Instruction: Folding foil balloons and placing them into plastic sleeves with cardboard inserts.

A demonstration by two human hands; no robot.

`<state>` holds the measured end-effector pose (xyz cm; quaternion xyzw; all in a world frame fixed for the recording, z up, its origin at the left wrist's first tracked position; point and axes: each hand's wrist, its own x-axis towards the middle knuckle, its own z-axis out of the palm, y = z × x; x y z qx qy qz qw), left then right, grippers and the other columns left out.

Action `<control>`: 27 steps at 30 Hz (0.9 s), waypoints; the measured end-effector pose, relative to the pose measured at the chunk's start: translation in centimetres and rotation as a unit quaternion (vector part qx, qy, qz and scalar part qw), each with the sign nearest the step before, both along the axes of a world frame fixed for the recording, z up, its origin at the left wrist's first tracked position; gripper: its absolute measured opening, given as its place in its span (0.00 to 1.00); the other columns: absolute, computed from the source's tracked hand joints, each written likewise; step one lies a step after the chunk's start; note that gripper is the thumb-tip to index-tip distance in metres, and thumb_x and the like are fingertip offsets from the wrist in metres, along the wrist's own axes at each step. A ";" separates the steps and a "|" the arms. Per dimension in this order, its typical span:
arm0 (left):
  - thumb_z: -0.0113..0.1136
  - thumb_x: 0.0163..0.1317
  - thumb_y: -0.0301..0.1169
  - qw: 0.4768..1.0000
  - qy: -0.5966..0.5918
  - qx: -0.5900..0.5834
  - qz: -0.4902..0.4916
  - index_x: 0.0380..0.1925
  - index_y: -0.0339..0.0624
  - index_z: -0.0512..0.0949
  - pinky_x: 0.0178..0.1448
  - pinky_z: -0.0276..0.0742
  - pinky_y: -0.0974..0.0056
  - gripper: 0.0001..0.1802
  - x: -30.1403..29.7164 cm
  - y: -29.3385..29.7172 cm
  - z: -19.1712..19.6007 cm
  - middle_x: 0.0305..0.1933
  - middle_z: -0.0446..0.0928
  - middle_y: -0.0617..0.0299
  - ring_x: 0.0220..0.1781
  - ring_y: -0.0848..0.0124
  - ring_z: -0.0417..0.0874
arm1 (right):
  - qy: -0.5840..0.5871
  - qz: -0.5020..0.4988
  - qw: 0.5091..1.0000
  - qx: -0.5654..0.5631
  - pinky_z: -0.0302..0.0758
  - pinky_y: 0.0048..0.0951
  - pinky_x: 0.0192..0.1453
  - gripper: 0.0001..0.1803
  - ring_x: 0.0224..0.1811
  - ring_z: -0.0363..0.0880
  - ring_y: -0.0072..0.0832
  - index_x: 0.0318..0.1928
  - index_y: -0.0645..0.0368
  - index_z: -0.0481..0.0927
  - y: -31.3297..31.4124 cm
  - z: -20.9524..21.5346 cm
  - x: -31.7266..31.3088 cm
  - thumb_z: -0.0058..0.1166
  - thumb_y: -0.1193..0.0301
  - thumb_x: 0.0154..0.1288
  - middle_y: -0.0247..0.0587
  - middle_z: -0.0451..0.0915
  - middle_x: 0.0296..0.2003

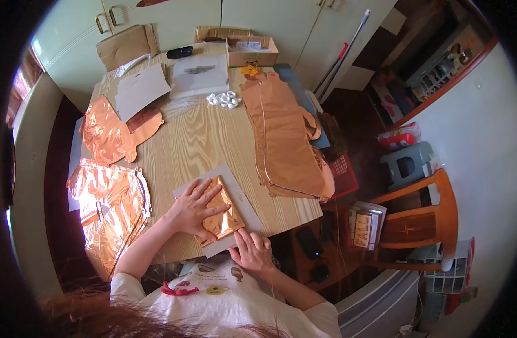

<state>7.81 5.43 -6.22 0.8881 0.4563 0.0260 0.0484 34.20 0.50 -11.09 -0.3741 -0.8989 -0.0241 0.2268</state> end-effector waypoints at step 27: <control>0.48 0.43 0.82 1.000 -0.015 -0.003 0.009 0.73 0.66 0.59 0.78 0.40 0.38 0.58 -0.1 0.0 -0.5 0.77 0.53 0.50 0.79 0.46 0.49 | -0.057 0.025 0.998 0.024 0.62 0.32 0.52 0.22 0.57 0.73 0.21 0.55 0.52 0.81 2.2 2.9 1.3 0.54 0.60 0.61 0.28 0.78 0.58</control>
